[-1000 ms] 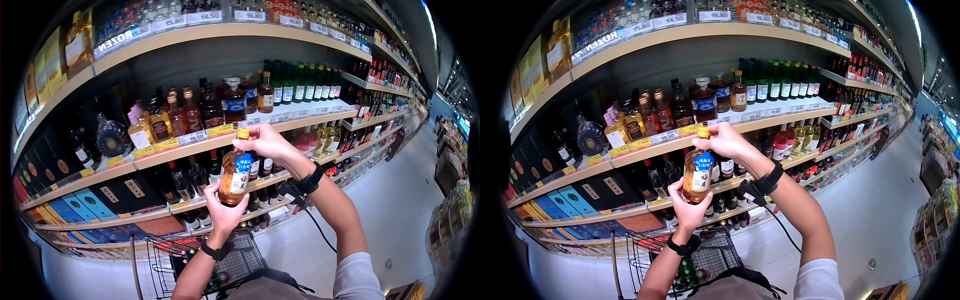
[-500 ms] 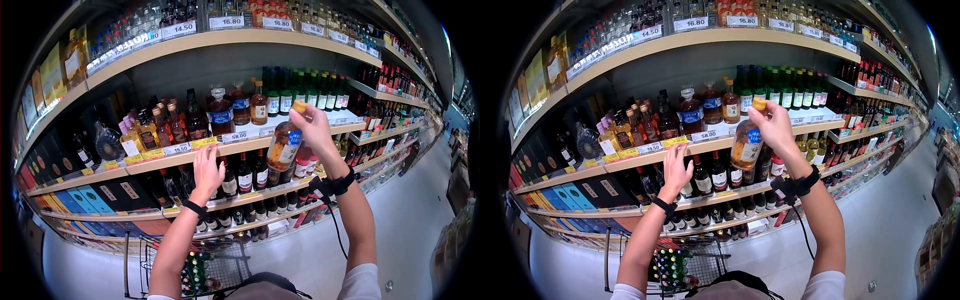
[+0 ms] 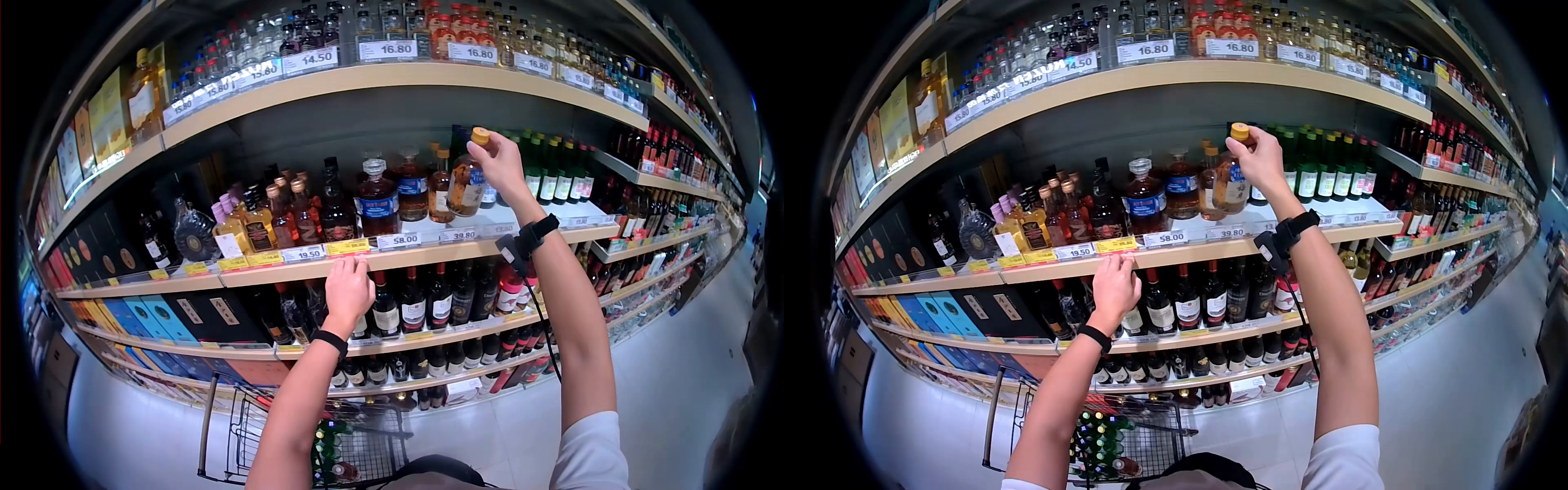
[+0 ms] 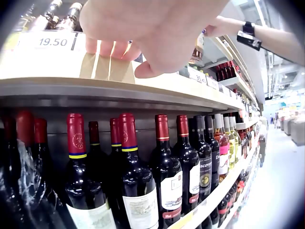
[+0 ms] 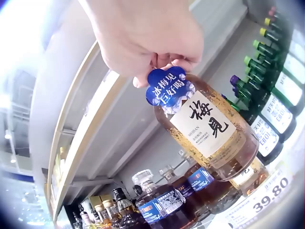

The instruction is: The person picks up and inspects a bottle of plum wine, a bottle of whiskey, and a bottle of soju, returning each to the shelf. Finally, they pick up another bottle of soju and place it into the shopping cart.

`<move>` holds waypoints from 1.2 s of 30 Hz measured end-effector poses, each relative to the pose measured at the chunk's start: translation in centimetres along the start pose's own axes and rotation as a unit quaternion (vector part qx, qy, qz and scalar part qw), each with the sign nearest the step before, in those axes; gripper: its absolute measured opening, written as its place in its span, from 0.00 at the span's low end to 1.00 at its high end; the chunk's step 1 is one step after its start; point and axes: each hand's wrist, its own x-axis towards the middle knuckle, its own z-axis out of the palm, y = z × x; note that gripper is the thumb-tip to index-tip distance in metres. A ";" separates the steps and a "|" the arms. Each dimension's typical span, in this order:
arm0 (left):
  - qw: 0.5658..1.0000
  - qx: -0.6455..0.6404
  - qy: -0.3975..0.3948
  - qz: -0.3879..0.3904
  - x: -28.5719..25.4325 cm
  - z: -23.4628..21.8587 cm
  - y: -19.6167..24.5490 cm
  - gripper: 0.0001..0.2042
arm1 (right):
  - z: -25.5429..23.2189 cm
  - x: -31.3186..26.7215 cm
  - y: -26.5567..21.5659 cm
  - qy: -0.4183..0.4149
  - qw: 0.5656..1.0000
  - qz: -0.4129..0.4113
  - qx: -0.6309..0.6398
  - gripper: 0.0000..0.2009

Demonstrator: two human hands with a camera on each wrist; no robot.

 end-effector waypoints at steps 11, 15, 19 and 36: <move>1.000 0.005 -0.004 -0.006 0.1 -0.3 0.5 0.21 | 3.1 -0.8 4.0 -0.049 0.994 0.063 -0.074 0.15; 1.000 0.005 0.003 -0.007 0.0 -0.2 0.6 0.20 | 3.5 -1.2 4.9 -0.086 0.990 0.085 -0.068 0.16; 1.000 0.009 -0.001 -0.006 0.1 -0.1 0.6 0.20 | 3.4 -0.9 6.4 -0.116 0.988 0.085 -0.061 0.17; 0.999 0.023 0.022 -0.005 0.2 0.1 0.7 0.16 | 3.5 -1.3 5.6 -0.080 0.980 0.143 -0.115 0.23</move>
